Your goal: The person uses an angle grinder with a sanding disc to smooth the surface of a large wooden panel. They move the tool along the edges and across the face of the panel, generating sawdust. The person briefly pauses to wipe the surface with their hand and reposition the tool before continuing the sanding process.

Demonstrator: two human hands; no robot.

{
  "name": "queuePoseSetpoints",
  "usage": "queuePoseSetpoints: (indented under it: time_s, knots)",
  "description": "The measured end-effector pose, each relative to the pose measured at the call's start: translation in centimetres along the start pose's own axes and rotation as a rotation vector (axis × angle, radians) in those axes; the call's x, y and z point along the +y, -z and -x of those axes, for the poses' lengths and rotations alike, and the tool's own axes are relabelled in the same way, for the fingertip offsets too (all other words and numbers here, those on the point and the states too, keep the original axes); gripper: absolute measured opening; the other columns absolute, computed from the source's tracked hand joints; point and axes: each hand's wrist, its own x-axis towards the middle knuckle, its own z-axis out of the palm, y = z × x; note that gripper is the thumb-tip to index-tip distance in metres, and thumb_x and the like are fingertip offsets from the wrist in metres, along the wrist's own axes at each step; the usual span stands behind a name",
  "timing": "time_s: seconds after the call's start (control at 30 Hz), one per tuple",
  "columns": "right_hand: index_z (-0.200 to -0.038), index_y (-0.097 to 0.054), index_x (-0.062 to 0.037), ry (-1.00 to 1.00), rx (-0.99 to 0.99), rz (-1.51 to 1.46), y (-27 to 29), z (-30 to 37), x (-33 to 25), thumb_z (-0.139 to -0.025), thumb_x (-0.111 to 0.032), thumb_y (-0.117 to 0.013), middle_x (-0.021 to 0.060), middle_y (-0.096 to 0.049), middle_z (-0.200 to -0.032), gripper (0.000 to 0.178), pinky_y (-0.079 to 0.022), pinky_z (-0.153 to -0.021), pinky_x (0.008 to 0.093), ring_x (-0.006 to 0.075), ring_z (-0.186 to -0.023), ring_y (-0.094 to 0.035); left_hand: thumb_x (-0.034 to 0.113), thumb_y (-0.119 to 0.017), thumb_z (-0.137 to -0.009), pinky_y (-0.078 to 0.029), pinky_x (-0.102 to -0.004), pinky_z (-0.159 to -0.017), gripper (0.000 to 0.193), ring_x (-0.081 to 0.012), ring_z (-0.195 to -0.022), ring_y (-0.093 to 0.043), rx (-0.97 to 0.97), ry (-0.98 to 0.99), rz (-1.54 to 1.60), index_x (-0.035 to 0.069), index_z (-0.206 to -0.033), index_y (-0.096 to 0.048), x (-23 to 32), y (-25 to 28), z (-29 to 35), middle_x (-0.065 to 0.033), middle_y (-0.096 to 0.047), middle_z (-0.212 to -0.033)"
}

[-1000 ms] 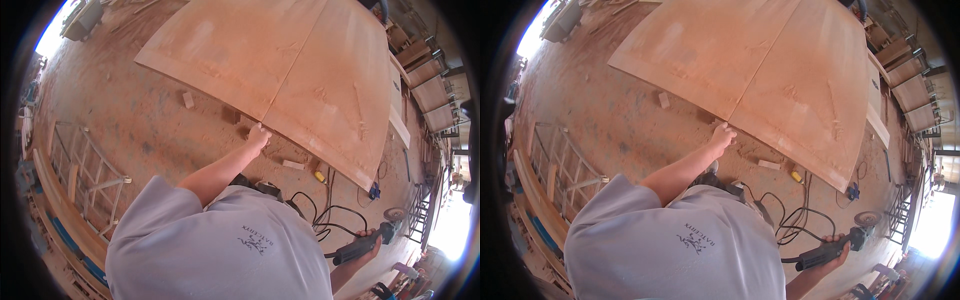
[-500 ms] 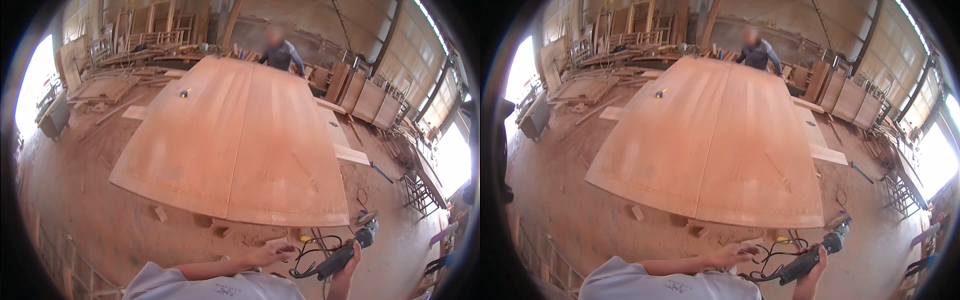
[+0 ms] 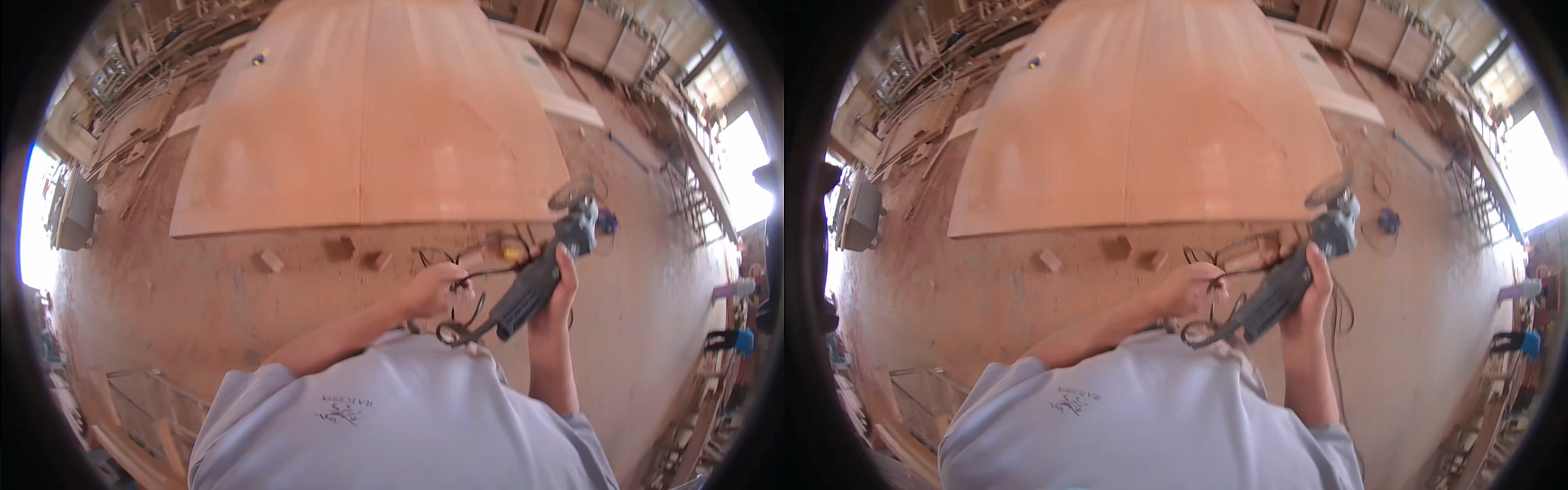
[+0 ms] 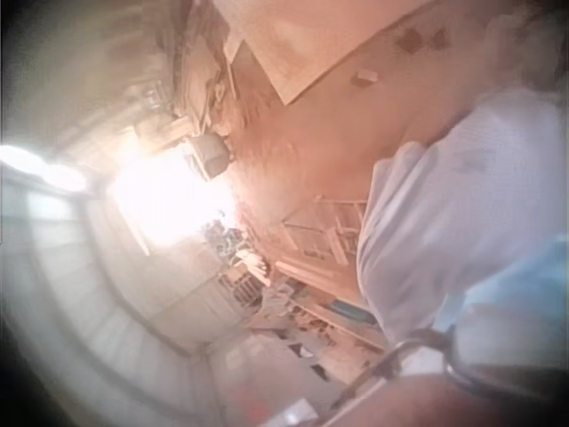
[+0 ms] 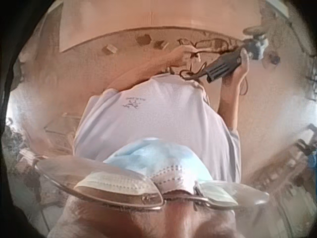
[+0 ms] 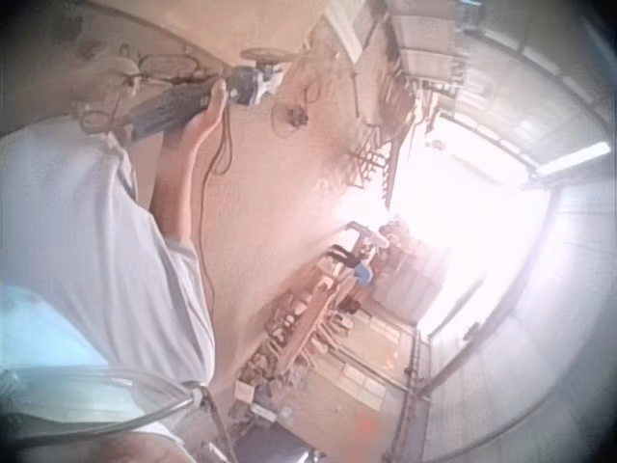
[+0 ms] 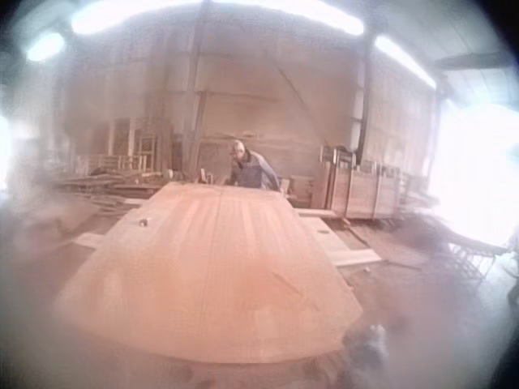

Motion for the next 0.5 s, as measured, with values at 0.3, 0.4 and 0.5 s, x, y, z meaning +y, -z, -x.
queuePoseSetpoints:
  time_s: [0.3,0.4,0.5]
  knots:
    - [-0.117,-0.064,-0.0035,0.056,0.203,0.003,12.3,5.9,-1.1,-0.100,-0.034,-0.071,0.0120,-0.071,-0.099,0.036,-0.062,-0.091,0.0516,0.0386,-0.109,-0.074,0.019,-0.076,-0.098,-0.053,-0.0329,-0.067,0.019,-0.0141,-0.072,-0.064,0.021,0.625,-0.268,-0.001,-0.098,-0.078,0.4,9.4,9.1,-0.0081,-0.071,-0.078]
    - [-0.115,-0.065,-0.0037,0.109,0.382,-0.011,19.4,8.8,-3.2,-0.099,-0.033,-0.072,0.0139,-0.074,-0.102,0.034,-0.063,-0.085,0.0482,0.0340,-0.097,-0.075,0.025,-0.070,-0.099,-0.053,-0.0392,-0.067,0.027,-0.0212,-0.072,-0.068,0.255,0.687,-0.340,-0.001,-0.099,-0.079,-3.0,16.7,11.4,-0.0130,-0.077,-0.083]
    - [-0.112,-0.068,-0.0045,0.252,0.364,-0.047,26.3,10.9,-7.0,-0.101,-0.032,-0.071,0.0119,-0.074,-0.098,0.029,-0.062,-0.081,0.0458,0.0288,-0.087,-0.074,0.033,-0.071,-0.099,-0.048,-0.0432,-0.061,0.039,-0.0261,-0.064,-0.065,0.177,0.970,-0.613,-0.004,-0.087,-0.072,-10.4,26.5,20.4,-0.0199,-0.063,-0.068]
